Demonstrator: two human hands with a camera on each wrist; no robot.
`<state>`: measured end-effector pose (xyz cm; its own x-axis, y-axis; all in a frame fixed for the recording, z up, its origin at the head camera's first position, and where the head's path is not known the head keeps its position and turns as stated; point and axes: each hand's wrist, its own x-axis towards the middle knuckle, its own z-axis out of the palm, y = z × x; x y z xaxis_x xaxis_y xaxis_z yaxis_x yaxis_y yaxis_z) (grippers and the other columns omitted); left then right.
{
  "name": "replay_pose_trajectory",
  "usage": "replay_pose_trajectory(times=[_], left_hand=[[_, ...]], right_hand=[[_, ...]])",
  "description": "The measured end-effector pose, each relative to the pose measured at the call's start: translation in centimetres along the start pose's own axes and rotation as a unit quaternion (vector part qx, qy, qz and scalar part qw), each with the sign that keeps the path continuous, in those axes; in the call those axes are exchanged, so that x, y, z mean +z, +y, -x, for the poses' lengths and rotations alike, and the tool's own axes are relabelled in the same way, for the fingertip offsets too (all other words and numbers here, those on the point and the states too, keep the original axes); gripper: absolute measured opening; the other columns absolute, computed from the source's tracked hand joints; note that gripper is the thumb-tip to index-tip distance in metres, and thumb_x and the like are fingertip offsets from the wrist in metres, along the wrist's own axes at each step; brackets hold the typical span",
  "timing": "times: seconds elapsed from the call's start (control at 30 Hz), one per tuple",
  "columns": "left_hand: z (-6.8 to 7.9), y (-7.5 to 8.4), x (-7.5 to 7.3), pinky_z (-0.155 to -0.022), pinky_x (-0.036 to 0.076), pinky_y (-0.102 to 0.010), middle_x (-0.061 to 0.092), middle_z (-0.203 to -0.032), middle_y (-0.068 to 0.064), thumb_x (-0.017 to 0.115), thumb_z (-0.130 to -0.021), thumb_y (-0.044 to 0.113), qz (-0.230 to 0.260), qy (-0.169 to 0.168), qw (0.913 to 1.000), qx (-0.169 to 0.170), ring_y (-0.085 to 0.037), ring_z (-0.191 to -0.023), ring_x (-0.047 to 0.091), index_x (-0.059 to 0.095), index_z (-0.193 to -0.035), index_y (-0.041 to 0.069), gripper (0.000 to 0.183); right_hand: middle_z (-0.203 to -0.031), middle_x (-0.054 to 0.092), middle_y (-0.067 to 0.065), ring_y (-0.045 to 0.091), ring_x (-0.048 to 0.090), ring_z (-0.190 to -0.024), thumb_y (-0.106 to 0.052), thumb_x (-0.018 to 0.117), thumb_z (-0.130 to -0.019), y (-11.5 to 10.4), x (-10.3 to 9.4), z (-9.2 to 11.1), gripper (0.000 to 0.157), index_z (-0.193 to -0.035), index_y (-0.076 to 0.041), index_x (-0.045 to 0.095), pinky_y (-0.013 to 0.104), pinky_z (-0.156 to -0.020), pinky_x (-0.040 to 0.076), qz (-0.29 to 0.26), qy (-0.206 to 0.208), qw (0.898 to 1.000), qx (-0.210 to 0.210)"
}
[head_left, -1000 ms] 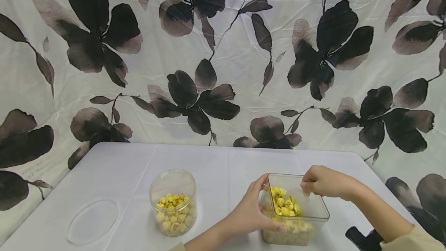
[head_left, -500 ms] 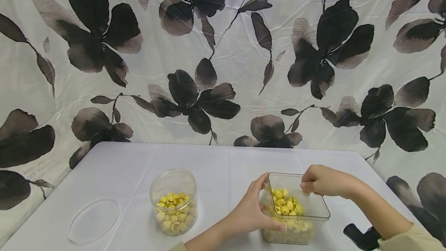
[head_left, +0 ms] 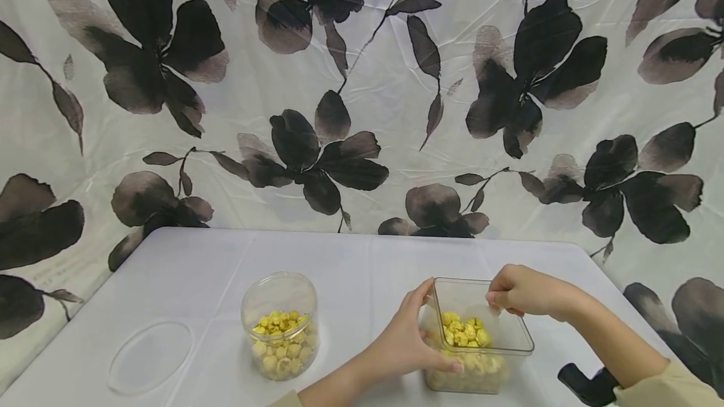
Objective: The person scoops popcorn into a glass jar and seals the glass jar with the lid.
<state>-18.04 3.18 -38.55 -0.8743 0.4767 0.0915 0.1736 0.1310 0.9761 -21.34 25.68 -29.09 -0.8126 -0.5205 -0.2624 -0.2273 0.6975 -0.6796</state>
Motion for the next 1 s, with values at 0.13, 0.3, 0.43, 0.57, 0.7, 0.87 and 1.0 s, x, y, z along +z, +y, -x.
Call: replay_pose_trajectory(times=[0.13, 0.3, 0.43, 0.57, 0.7, 0.87, 1.0], left_hand=[[0.0, -0.1, 0.0, -0.092, 0.046, -0.034, 0.031, -0.135, 0.002, 0.089, -0.06, 0.018, 0.0, -0.001, 1.0, 0.003, -0.018, -0.126, 0.031, 0.02, -0.147, 0.022, 0.112], [-0.1, -0.2, 0.1, -0.092, 0.045, -0.034, 0.031, -0.135, 0.002, 0.089, -0.061, 0.02, -0.003, -0.002, 1.0, 0.002, -0.017, -0.126, 0.03, 0.019, -0.147, 0.023, 0.111], [-0.2, -0.2, 0.1, -0.092, 0.045, -0.034, 0.031, -0.135, 0.003, 0.089, -0.061, 0.02, -0.003, -0.001, 1.0, 0.0, -0.016, -0.126, 0.031, 0.019, -0.147, 0.023, 0.111], [-0.3, -0.2, 0.0, -0.093, 0.045, -0.032, 0.031, -0.135, 0.004, 0.089, -0.06, 0.021, -0.004, 0.001, 1.0, -0.005, -0.016, -0.126, 0.031, 0.019, -0.147, 0.025, 0.112], [-0.3, -0.4, 0.0, -0.093, 0.044, -0.031, 0.03, -0.136, 0.004, 0.089, -0.06, 0.022, -0.004, 0.0, 1.0, -0.009, -0.016, -0.127, 0.029, 0.018, -0.148, 0.025, 0.112], [-0.2, -0.4, 0.0, -0.093, 0.045, -0.033, 0.029, -0.137, 0.003, 0.089, -0.061, 0.021, 0.002, -0.003, 0.9999, -0.015, -0.018, -0.129, 0.029, 0.018, -0.148, 0.024, 0.112], [-0.3, -0.2, 0.0, -0.093, 0.045, -0.035, 0.029, -0.139, 0.002, 0.089, -0.061, 0.021, 0.004, -0.002, 0.9998, -0.018, -0.019, -0.13, 0.028, 0.019, -0.148, 0.026, 0.111]], right_hand=[[-0.05, 0.036, -0.003, 0.01, 0.033, -0.047, -0.005, 0.053, -0.092, 0.2, -0.2, 0.2, 0.024, -0.073, 0.0, 0.066, 0.024, -0.048, 0.029, -0.005, -0.002, 1.0, 0.005], [-0.051, 0.038, -0.003, 0.009, 0.034, -0.047, -0.007, 0.052, -0.092, 0.3, -0.7, 0.4, 0.025, -0.071, -0.001, 0.065, 0.023, -0.046, 0.027, -0.002, -0.005, 1.0, 0.009], [-0.051, 0.039, -0.002, 0.008, 0.029, -0.045, -0.006, 0.051, -0.092, 0.1, -0.9, 0.3, 0.026, -0.071, 0.0, 0.065, 0.021, -0.044, 0.023, -0.008, -0.005, 1.0, 0.012], [-0.048, 0.039, -0.003, 0.007, 0.03, -0.044, -0.006, 0.052, -0.092, -0.2, -0.5, 0.0, 0.027, -0.07, 0.0, 0.064, 0.022, -0.045, 0.026, -0.002, -0.006, 1.0, 0.005], [-0.047, 0.041, -0.003, 0.006, 0.027, -0.042, -0.008, 0.051, -0.093, -0.3, -0.3, 0.1, 0.028, -0.069, -0.001, 0.064, 0.021, -0.044, 0.025, -0.001, -0.008, 1.0, 0.008], [-0.049, 0.042, -0.001, 0.005, 0.024, -0.041, -0.006, 0.048, -0.094, 0.2, -0.8, 0.6, 0.028, -0.072, 0.0, 0.065, 0.017, -0.041, 0.02, -0.026, -0.012, 0.999, 0.013], [-0.051, 0.043, 0.0, 0.004, 0.023, -0.04, -0.007, 0.048, -0.094, 0.4, -1.2, 0.8, 0.029, -0.072, 0.002, 0.064, 0.017, -0.04, 0.019, -0.04, -0.016, 0.999, 0.009]])
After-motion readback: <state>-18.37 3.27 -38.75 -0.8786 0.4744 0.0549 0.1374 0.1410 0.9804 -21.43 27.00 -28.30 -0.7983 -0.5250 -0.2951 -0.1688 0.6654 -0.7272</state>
